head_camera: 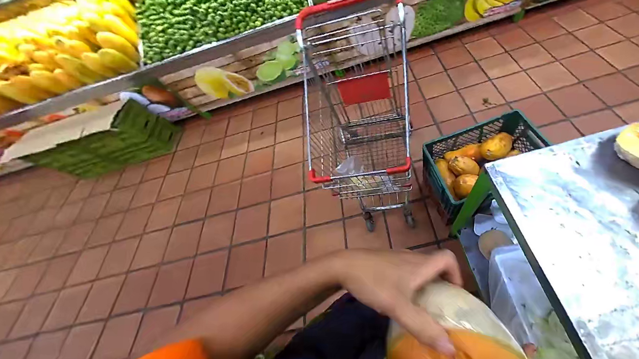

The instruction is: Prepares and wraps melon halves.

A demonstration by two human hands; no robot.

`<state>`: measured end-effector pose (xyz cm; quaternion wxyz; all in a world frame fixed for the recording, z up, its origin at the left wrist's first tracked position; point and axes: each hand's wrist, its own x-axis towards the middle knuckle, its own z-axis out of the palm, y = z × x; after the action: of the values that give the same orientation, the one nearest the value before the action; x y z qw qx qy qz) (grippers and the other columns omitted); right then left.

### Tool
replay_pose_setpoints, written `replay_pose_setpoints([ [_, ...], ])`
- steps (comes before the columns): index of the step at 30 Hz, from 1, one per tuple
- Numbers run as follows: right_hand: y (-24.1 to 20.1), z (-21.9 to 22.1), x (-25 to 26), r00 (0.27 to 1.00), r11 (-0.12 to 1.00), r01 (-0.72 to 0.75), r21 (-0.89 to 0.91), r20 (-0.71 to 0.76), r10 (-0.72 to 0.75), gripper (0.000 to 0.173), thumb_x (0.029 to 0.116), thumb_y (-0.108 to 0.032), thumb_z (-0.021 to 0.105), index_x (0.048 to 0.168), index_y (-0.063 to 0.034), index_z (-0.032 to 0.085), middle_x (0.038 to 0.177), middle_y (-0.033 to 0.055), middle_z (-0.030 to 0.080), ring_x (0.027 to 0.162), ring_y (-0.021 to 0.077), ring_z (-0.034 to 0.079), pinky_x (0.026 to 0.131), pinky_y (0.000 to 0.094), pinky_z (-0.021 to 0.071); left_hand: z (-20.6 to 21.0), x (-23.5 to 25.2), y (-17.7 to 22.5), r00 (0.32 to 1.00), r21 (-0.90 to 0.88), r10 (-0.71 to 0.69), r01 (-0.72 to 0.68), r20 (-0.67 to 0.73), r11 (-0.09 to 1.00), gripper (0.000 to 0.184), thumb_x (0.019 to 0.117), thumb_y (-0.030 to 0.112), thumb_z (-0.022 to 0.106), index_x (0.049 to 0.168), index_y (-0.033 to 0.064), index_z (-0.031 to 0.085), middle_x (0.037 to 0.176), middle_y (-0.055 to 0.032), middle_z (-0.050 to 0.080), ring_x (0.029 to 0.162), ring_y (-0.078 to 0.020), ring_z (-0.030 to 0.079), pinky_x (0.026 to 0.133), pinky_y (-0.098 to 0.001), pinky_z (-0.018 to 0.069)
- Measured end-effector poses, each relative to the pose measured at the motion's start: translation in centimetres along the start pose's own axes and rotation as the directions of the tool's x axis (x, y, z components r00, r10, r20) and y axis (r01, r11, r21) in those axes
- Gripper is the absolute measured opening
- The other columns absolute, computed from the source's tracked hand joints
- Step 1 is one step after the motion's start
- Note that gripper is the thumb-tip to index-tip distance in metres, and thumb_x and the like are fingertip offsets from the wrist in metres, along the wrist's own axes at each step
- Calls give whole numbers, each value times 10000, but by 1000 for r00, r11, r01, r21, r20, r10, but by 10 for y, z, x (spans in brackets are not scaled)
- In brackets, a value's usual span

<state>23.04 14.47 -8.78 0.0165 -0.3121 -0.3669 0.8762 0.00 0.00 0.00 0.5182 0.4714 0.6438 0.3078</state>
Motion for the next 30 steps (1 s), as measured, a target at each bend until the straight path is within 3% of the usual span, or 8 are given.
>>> replay_pose_setpoints([
  [5,21,-14,55,952,995,96,-4,292,-91,1006,883,-852,308,1488,-59,440,1307,71,678,1187,201,659,1006,441,553,-5,-45,-98,989,-597,86,-140,-118,790,997,820,692,689,1584,246,229,1445,-75,540,1249,-169,584,1039,-380,509],
  [7,10,0,82,947,976,191,-109,283,-153,1021,900,-834,300,1486,-9,437,1329,90,663,1198,203,653,999,437,561,3,-40,-119,959,-812,-22,-227,-283,538,795,783,793,626,1396,288,593,1245,-15,710,1110,-125,687,953,-341,572],
  [9,-3,15,120,941,928,272,-256,273,-201,1004,924,-810,313,1462,26,454,1320,95,660,1197,192,651,1006,417,564,-7,-24,-131,922,-875,-129,-293,-366,386,795,727,870,573,1206,251,709,1098,-1,754,1004,-120,722,882,-338,603],
  [16,-46,77,261,922,902,267,-339,364,-136,980,899,-858,276,1566,-148,384,1409,135,612,1237,322,634,1012,524,549,-133,-18,-210,772,-791,-187,-564,-607,238,389,773,426,787,1065,173,744,989,-56,758,885,-168,740,765,-383,625],
  [19,-24,70,293,990,921,133,-365,93,-106,890,986,-760,218,1469,-59,479,1259,170,691,1080,315,705,907,475,597,-212,-31,-260,678,-781,-388,-523,-624,340,546,876,614,659,1218,189,659,1057,-61,745,930,-182,732,784,-401,627],
  [21,1,60,298,989,920,-37,-391,-145,-21,756,1076,-570,147,1413,8,499,1197,181,701,1018,301,713,880,465,597,-259,-16,-311,635,-809,-506,-404,-584,426,572,1013,547,471,1459,189,459,1199,-109,697,1046,-238,704,874,-454,606],
  [24,42,49,297,902,887,-267,-376,-422,92,531,1122,-366,280,1353,28,551,1121,179,721,954,296,724,834,460,610,-305,35,-417,598,-882,-653,-244,-464,404,685,1023,416,536,1609,271,213,1349,-179,617,1152,-348,657,910,-555,574],
  [30,84,68,262,700,785,-549,-287,-671,244,442,1107,-311,394,1336,34,550,1095,164,713,902,255,724,815,442,613,-296,135,-539,615,-975,-762,-199,-201,97,548,1020,445,470,1476,141,456,1341,-180,622,1182,-371,630,927,-611,540],
])
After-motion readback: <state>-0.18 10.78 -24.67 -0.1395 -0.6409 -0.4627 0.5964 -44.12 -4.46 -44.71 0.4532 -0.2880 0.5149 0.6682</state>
